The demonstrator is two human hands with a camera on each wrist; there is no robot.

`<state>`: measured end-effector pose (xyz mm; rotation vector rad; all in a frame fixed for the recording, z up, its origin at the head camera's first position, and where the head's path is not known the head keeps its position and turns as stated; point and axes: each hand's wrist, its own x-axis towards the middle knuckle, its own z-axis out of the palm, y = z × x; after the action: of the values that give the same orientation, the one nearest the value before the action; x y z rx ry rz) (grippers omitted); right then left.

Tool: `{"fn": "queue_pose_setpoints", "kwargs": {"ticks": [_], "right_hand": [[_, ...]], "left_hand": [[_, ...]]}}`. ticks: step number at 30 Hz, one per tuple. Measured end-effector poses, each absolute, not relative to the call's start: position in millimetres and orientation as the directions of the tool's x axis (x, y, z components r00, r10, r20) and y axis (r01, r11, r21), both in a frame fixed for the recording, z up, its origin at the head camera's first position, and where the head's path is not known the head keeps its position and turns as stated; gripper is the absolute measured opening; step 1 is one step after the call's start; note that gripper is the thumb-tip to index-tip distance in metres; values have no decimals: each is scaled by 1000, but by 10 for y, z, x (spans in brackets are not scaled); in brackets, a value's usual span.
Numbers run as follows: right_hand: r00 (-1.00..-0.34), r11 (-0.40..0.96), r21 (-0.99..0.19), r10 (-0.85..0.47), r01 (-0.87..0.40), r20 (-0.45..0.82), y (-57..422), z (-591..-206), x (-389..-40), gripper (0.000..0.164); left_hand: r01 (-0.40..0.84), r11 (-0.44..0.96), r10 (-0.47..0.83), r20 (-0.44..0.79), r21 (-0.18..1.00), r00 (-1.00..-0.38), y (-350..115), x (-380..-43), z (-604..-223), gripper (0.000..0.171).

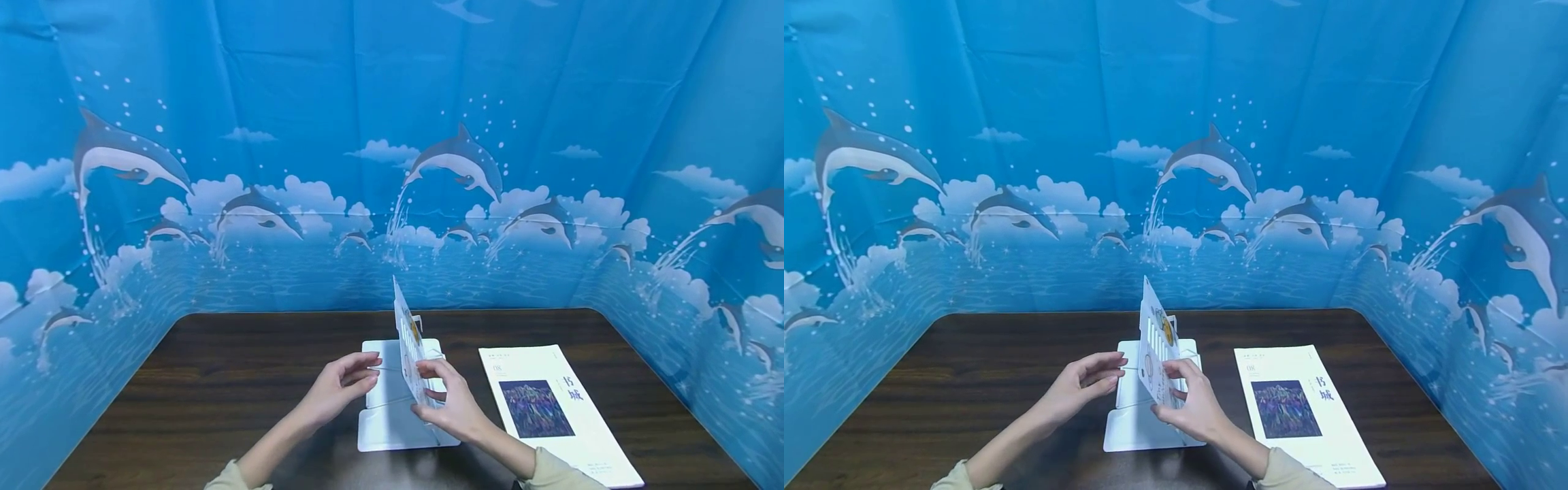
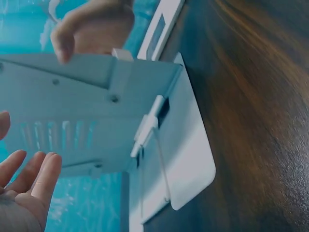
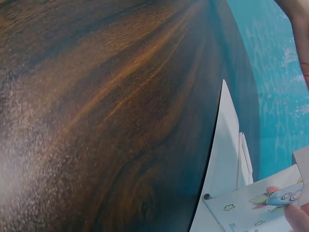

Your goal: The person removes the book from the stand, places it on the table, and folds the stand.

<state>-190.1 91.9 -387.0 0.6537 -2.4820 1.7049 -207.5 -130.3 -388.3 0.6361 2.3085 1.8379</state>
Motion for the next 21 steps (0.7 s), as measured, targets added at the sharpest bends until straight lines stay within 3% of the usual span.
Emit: {"fn": "queue_pose_setpoints", "kwargs": {"ticks": [21], "right_hand": [[-889,374,-828,-356,-417,287,865,-4214,-2095,54]], "left_hand": [[295,66,380,249,953,-891,-1227,-1945,-3698,66]]}}
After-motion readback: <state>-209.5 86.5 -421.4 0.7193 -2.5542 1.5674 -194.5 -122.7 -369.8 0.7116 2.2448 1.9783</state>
